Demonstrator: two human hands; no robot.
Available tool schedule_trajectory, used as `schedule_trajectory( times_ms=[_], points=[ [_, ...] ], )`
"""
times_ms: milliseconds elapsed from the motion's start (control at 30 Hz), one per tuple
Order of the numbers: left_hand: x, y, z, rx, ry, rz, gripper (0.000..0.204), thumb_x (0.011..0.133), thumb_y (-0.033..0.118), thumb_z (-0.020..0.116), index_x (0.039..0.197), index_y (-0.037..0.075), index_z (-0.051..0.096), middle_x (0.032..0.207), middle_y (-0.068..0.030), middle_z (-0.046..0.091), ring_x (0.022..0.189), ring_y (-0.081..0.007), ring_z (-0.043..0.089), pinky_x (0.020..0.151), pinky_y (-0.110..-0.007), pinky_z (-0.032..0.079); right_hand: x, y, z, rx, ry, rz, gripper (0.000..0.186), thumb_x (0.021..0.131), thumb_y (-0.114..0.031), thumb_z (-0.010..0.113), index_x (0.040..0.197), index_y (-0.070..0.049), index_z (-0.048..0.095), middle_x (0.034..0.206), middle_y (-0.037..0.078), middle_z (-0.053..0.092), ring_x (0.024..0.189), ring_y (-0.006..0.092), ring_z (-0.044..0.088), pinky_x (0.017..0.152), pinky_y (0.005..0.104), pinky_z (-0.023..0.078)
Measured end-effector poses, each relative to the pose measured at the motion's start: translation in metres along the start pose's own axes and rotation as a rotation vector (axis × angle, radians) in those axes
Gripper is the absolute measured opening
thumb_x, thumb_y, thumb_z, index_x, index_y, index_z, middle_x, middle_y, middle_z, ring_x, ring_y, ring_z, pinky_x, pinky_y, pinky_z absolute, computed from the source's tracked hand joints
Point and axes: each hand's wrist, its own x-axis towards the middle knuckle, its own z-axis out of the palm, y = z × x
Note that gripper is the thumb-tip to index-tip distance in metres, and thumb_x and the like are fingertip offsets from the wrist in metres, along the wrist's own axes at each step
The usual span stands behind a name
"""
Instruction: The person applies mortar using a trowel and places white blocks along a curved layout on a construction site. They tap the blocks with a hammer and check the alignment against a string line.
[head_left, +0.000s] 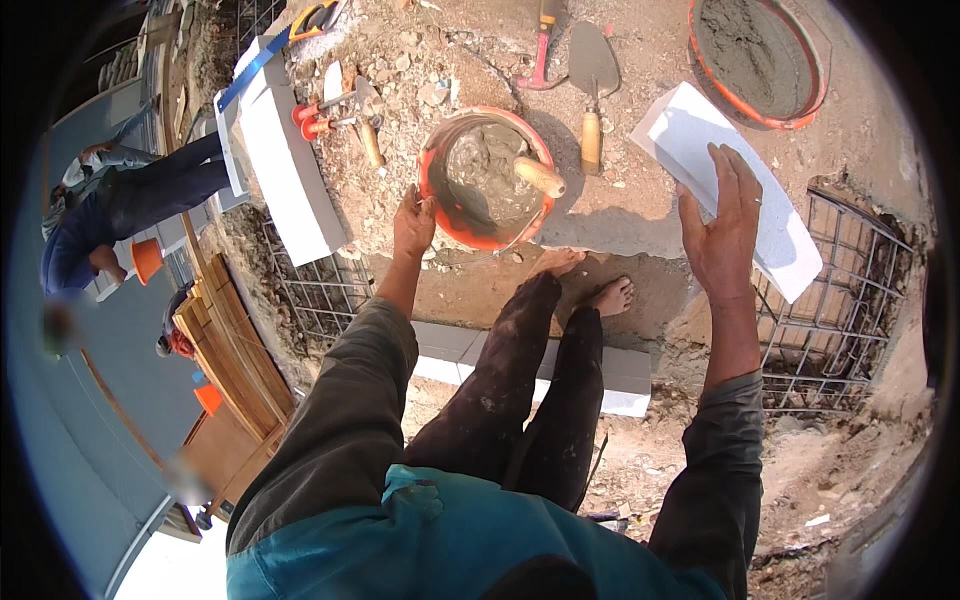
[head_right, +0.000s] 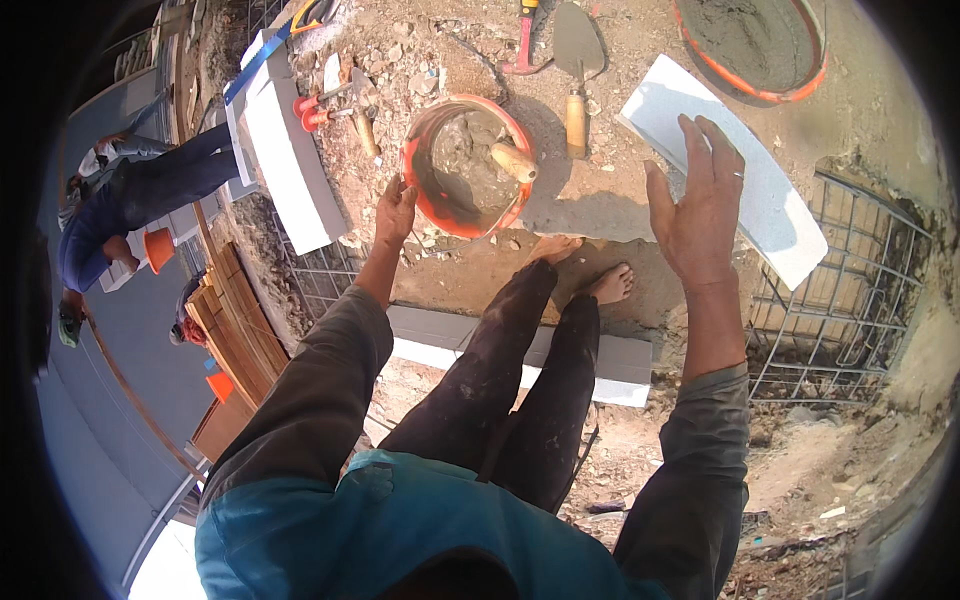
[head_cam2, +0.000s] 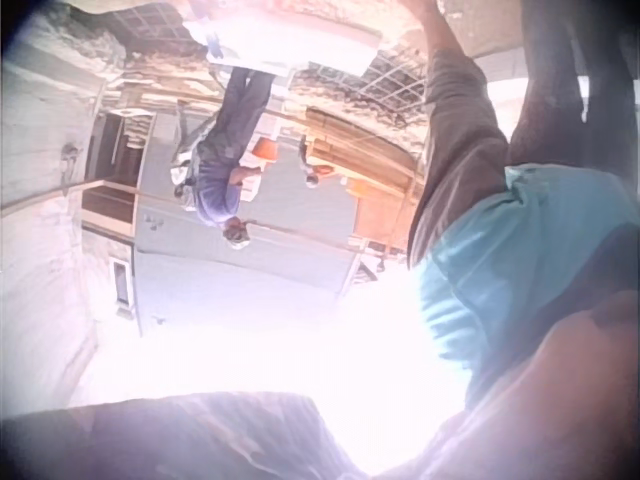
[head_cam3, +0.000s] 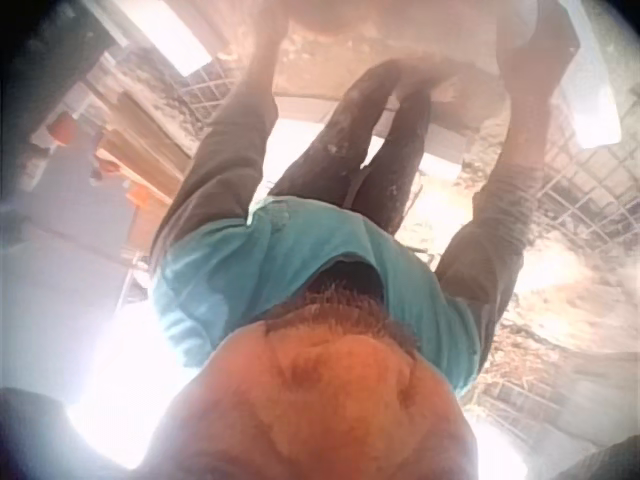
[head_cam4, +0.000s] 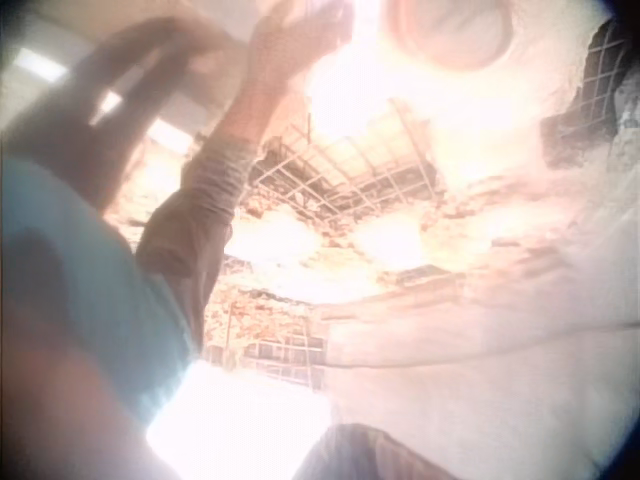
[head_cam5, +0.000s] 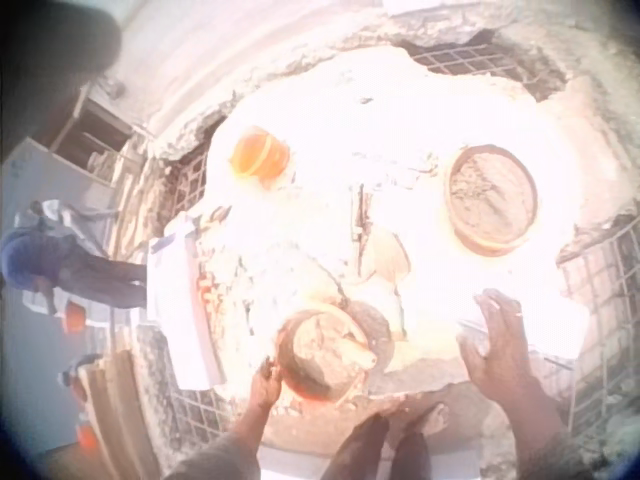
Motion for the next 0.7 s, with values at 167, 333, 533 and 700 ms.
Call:
schedule_trajectory(
  times_ms=[167,333,533,700],
  points=[
    [0.021,0.01,0.029,-0.189,-0.039,-0.18,0.038,0.091,0.017,0.062,0.121,-0.007,0.061,0.091,-0.0086,0.069,0.076,-0.0132,0.06,0.069,-0.03,0.05,0.005,-0.101,0.111,-0.06,-0.459,-0.132,0.038,0.083,-0.011,0.066,0.119,-0.001,0.058,0.119,0.017,0.058,0.11,0.0339,0.06,0.092,0.0447,0.049],
    [0.021,-0.006,0.012,-0.123,-0.087,-0.065,0.025,0.087,0.007,0.063,0.11,-0.001,0.067,0.088,-0.006,0.063,0.077,-0.0121,0.057,0.071,-0.027,0.048,0.015,-0.13,0.165,-0.115,-0.794,0.093,0.037,0.082,-0.009,0.064,0.114,0.007,0.055,0.108,0.027,0.063,0.097,0.0385,0.066,0.084,0.0478,0.052],
    [0.001,0.019,0.007,-0.058,-0.062,-0.042,0.032,0.085,0.0,0.058,0.116,0.001,0.069,0.088,-0.0031,0.056,0.079,-0.0127,0.059,0.072,-0.026,0.049,-0.043,-0.161,0.129,0.147,-0.685,0.342,0.045,0.081,-0.011,0.061,0.119,0.009,0.05,0.104,0.029,0.065,0.096,0.0421,0.065,0.083,0.045,0.053],
    [-0.009,0.047,0.016,-0.024,-0.129,0.01,0.025,0.084,0.0,0.061,0.108,0.003,0.068,0.086,-0.0042,0.052,0.078,-0.0147,0.052,0.072,-0.027,0.045,-0.094,-0.173,0.197,0.599,-0.461,0.602,0.051,0.083,-0.011,0.062,0.13,0.005,0.049,0.085,0.016,0.063,0.071,0.0269,0.062,0.064,0.0374,0.05]
  ],
)
